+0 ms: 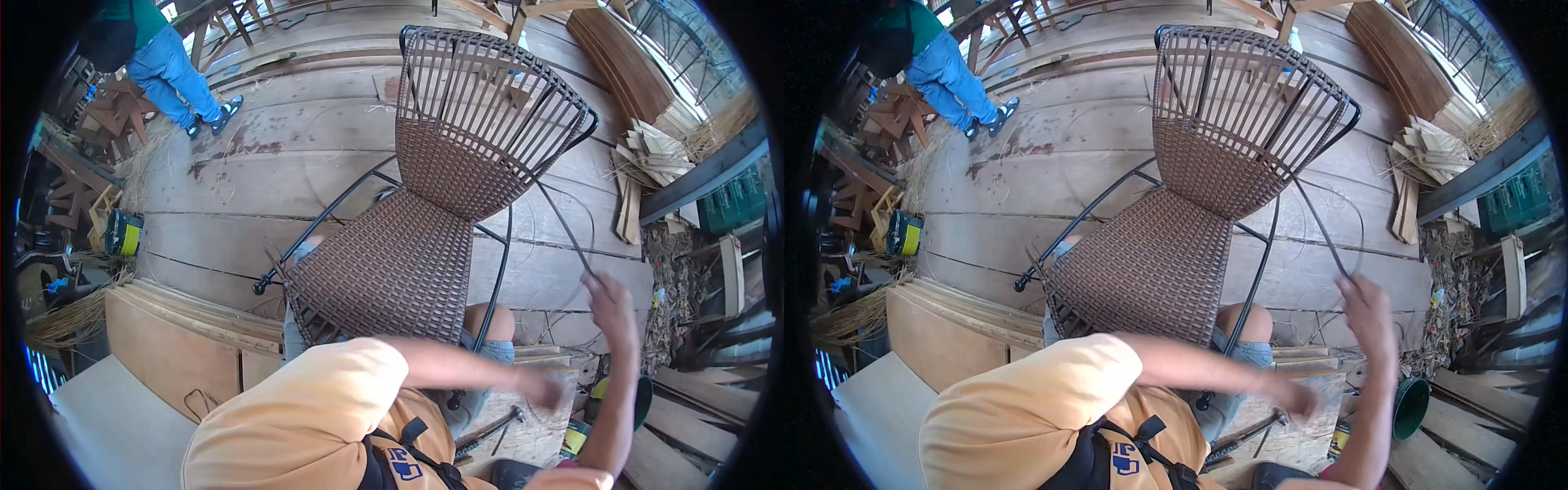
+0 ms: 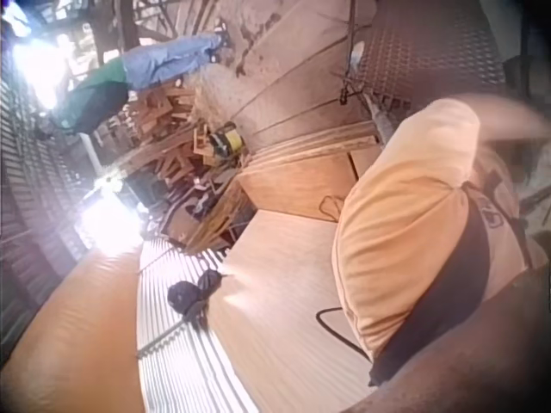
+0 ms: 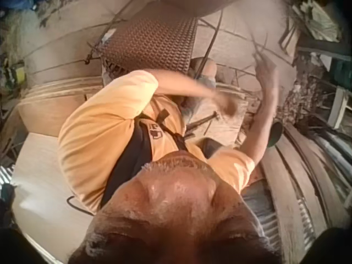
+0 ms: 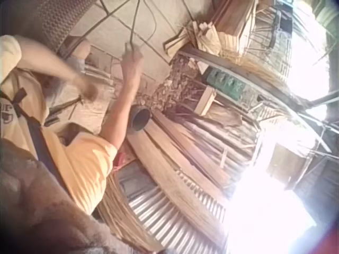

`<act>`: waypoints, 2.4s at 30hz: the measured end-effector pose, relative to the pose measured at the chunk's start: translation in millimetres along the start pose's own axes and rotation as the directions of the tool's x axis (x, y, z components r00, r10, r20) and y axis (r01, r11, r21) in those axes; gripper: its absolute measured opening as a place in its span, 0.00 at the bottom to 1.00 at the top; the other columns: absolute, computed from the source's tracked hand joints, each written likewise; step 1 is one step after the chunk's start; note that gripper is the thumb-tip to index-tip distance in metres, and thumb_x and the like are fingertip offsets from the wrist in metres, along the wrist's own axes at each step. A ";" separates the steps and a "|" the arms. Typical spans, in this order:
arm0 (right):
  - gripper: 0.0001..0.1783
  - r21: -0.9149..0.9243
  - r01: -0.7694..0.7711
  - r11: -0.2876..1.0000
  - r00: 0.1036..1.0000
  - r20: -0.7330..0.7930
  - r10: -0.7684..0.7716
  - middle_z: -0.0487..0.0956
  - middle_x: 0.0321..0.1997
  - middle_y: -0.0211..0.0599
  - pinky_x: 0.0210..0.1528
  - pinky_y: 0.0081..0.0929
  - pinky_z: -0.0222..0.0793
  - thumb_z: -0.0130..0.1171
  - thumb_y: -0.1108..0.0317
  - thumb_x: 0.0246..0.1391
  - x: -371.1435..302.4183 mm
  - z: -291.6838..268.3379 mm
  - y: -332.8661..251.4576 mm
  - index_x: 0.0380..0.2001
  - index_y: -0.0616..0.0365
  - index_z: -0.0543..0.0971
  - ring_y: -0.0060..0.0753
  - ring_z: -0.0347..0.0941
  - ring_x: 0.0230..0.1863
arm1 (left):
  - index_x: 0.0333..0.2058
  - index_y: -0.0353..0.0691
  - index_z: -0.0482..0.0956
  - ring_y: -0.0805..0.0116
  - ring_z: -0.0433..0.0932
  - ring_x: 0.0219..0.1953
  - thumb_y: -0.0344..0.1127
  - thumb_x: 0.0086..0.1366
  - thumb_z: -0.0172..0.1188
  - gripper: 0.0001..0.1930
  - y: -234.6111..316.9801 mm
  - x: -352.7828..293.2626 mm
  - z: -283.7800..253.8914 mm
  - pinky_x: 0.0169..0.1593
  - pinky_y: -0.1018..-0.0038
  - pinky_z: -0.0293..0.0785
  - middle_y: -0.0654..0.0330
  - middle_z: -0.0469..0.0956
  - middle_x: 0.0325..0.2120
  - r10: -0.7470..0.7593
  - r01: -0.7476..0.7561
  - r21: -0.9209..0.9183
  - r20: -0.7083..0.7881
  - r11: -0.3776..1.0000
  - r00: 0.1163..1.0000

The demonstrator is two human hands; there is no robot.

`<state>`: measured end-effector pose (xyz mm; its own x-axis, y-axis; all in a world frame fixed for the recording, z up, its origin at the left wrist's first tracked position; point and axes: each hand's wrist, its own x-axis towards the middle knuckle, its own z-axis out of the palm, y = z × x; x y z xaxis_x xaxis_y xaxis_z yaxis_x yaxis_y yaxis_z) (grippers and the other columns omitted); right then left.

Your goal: The recorder is weaving a rattan-style chair using synthetic strips in a workshop setting.

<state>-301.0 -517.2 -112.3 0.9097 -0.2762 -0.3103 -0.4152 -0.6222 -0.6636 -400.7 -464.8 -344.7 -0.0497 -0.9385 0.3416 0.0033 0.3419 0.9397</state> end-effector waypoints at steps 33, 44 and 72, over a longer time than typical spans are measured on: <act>0.21 -0.805 -0.432 0.406 0.860 -0.503 -0.084 0.73 0.48 0.50 0.51 0.37 0.63 0.52 0.62 0.52 -80.9 -180.7 378.3 0.47 0.62 0.71 0.47 0.67 0.51 | 0.37 0.36 0.76 0.80 0.65 0.22 0.40 0.63 0.49 0.14 188.6 -281.9 -386.7 0.27 0.82 0.63 0.65 0.76 0.27 -0.096 0.569 -0.105 -0.994 0.815 -0.047; 0.30 -0.381 0.029 0.924 0.864 -0.456 -0.215 0.75 0.45 0.52 0.50 0.39 0.64 0.48 0.54 0.56 199.1 84.5 21.3 0.55 0.63 0.60 0.51 0.71 0.47 | 0.53 0.38 0.66 0.72 0.69 0.40 0.50 0.64 0.47 0.25 160.0 -269.3 -445.6 0.41 0.74 0.65 0.61 0.72 0.43 -0.230 0.433 -0.201 -0.973 0.879 0.016; 0.27 -0.043 0.355 0.934 0.881 -0.318 -0.349 0.76 0.36 0.58 0.44 0.39 0.67 0.50 0.48 0.54 234.8 108.0 59.6 0.45 0.62 0.72 0.54 0.73 0.43 | 0.36 0.38 0.72 0.80 0.65 0.27 0.43 0.65 0.50 0.13 126.8 -291.4 -457.6 0.33 0.79 0.64 0.69 0.70 0.25 -0.117 0.464 -0.074 -0.991 0.883 0.064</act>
<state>-113.2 -540.0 -298.2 0.9498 -0.2592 0.1750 -0.0648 -0.7105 -0.7007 71.2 -169.8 -318.6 0.9863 -0.1473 -0.0740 0.0537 -0.1373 0.9891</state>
